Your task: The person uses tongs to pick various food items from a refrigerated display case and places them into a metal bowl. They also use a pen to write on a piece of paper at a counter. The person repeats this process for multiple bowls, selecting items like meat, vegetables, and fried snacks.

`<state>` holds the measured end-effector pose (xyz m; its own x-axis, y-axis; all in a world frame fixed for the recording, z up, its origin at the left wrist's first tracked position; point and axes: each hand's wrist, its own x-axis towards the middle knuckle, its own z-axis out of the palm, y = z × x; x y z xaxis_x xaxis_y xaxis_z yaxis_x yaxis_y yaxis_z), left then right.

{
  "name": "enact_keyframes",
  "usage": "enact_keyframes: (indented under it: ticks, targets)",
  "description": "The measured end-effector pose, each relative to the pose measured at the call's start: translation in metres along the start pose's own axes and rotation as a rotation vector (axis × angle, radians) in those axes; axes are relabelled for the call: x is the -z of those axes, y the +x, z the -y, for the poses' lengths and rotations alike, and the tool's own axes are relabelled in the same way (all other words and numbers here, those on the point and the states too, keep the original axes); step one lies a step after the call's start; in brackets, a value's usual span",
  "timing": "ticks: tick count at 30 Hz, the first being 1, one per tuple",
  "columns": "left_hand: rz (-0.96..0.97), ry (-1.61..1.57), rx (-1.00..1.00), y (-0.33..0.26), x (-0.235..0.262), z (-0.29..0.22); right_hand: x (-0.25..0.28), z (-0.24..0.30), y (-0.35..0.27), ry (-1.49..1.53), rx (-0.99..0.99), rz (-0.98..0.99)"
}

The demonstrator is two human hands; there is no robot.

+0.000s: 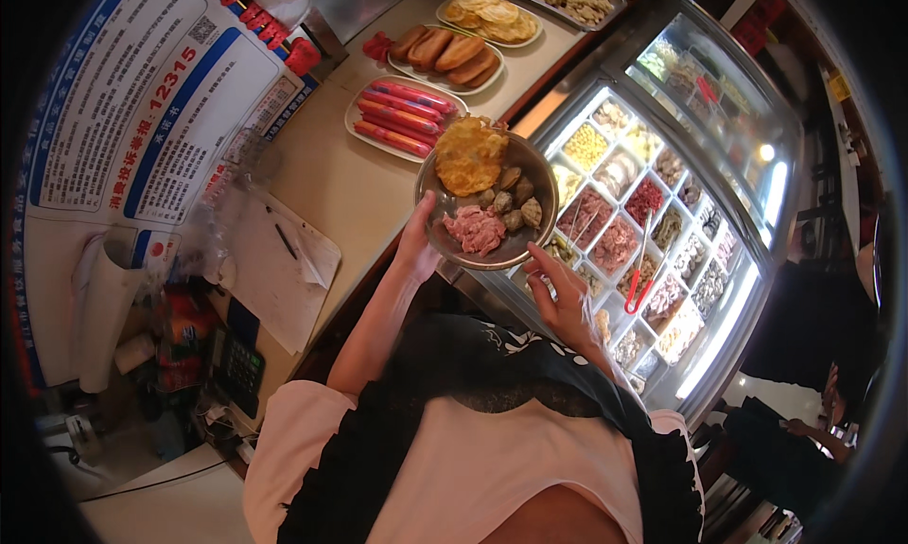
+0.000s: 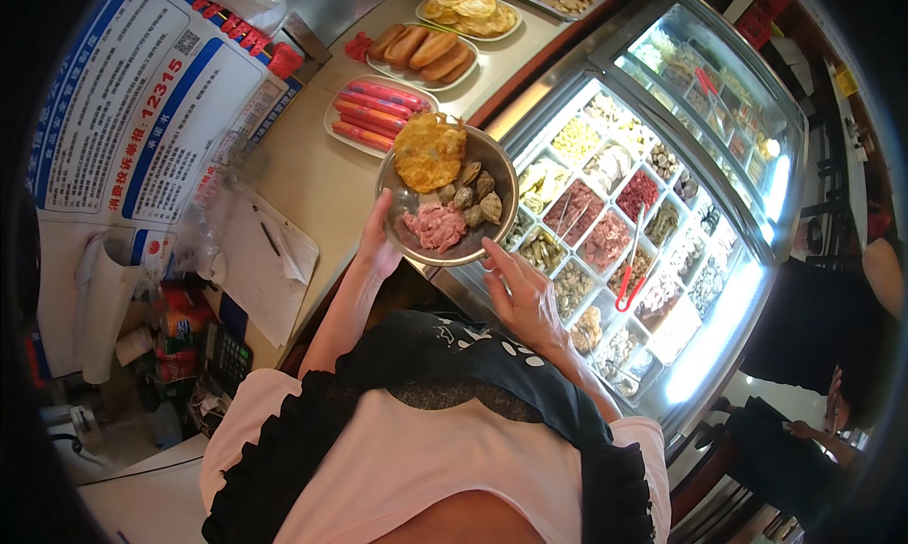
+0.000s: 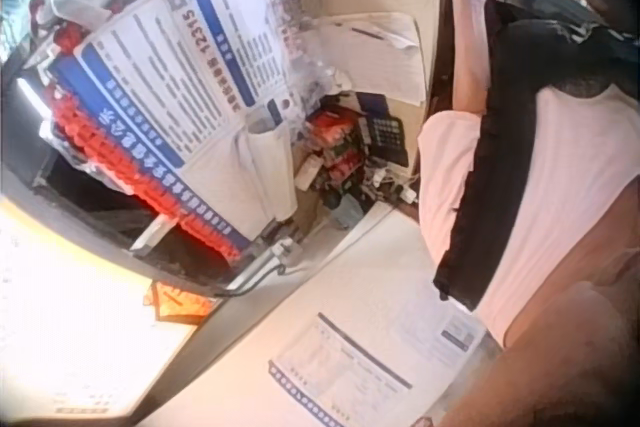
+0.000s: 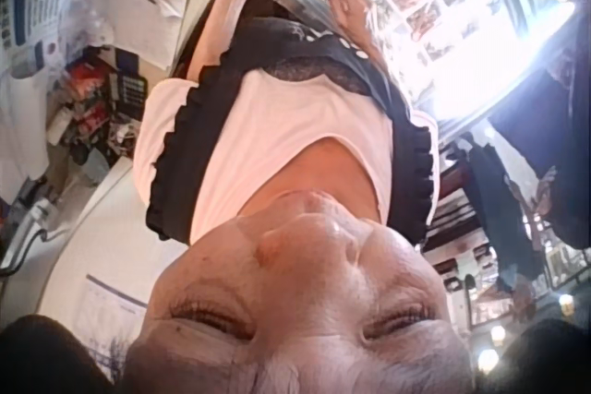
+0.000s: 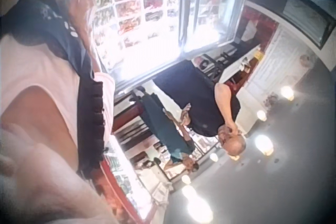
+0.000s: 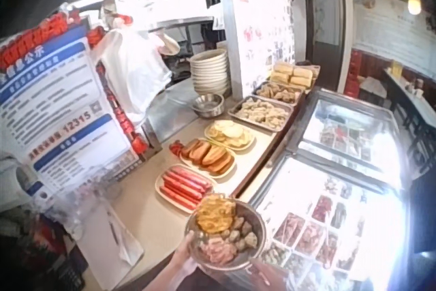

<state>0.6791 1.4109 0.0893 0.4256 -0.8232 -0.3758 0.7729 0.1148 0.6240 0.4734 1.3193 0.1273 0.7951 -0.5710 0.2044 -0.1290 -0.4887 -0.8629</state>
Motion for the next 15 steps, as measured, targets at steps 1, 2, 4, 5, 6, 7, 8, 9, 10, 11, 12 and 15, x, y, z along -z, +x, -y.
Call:
enact_keyframes:
  ticks: [1, 2, 4, 5, 6, 7, 8, 9, 10, 11, 12, 15]
  targets:
    - [0.009, -0.007, -0.01, 0.0, 0.003, -0.008, -0.005, 0.001, 0.007, -0.002, 0.006, -0.005]
    - [0.019, -0.014, -0.019, 0.002, 0.006, -0.016, -0.009, 0.002, 0.014, -0.004, 0.011, -0.01]
    - [0.005, -0.017, -0.037, 0.007, 0.014, -0.028, -0.014, 0.008, 0.028, -0.009, 0.014, 0.01]
    - [-0.005, -0.015, -0.046, 0.009, 0.014, -0.034, -0.016, 0.011, 0.035, -0.016, 0.016, 0.023]
    - [-0.013, -0.013, -0.054, 0.011, 0.014, -0.04, -0.017, 0.012, 0.042, -0.022, 0.017, 0.034]
    - [-0.016, -0.025, -0.051, 0.015, 0.016, -0.044, -0.019, 0.01, 0.048, -0.046, 0.066, 0.028]
    - [-0.018, -0.036, -0.047, 0.019, 0.017, -0.047, -0.021, 0.01, 0.053, -0.051, 0.071, 0.028]
    - [-0.02, -0.047, -0.042, 0.023, 0.017, -0.05, -0.022, 0.01, 0.058, -0.056, 0.077, 0.028]
    - [-0.014, -0.069, -0.032, 0.027, 0.018, -0.053, -0.024, 0.011, 0.063, -0.059, 0.077, 0.036]
    - [-0.008, -0.09, -0.021, 0.031, 0.018, -0.056, -0.023, 0.012, 0.068, -0.063, 0.076, 0.043]
    - [-0.002, -0.112, -0.01, 0.036, 0.017, -0.059, -0.023, 0.01, 0.072, -0.065, 0.066, 0.038]
    - [0.03, -0.134, -0.001, 0.041, 0.014, -0.063, -0.024, 0.003, 0.076, -0.063, 0.044, 0.017]
